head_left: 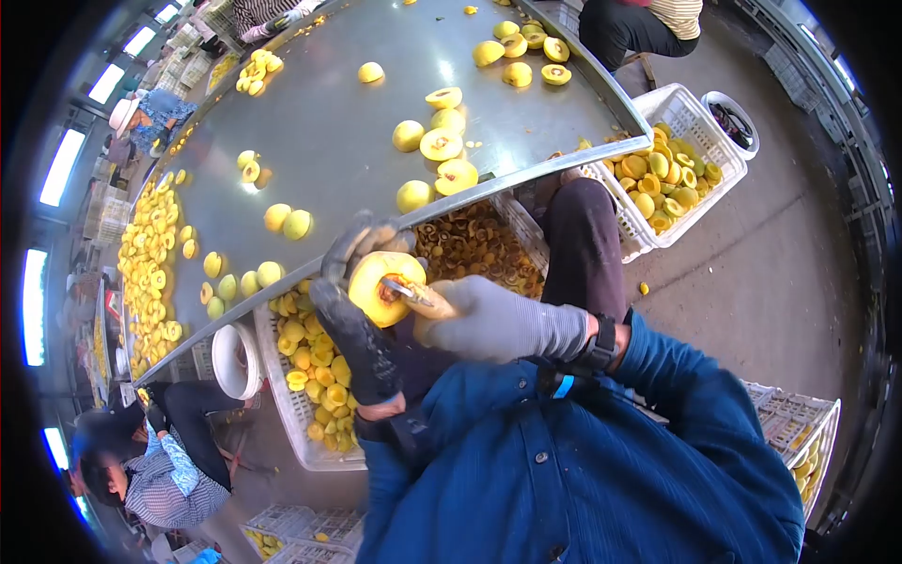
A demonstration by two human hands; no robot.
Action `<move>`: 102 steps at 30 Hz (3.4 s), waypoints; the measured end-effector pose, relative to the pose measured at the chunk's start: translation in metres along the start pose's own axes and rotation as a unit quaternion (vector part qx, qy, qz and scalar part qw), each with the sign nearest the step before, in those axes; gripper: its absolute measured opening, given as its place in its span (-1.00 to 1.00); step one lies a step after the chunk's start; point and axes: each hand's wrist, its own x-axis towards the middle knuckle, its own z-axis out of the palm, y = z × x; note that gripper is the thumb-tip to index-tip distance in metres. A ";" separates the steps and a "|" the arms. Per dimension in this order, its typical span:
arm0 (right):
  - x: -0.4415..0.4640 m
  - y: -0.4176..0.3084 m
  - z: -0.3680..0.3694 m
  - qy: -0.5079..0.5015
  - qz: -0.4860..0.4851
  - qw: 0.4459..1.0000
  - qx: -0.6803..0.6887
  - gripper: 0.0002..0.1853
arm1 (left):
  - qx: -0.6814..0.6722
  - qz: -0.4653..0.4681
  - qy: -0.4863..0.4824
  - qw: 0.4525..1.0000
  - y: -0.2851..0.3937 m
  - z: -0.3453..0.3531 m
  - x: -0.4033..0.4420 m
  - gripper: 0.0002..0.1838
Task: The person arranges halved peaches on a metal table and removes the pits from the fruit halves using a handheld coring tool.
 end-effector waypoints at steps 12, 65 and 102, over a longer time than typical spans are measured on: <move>0.003 0.017 0.004 -0.008 -0.009 0.991 -0.135 -0.70 | 0.098 0.121 -0.062 0.986 -0.022 -0.025 0.001 -0.32; 0.050 0.167 -0.081 0.095 0.073 0.882 -0.457 -0.69 | -0.228 -0.203 -0.029 0.952 -0.052 -0.158 0.271 -0.42; 0.078 0.194 -0.087 0.007 0.229 0.840 -0.491 -0.39 | 0.417 0.037 0.105 0.902 -0.027 -0.420 0.376 -0.52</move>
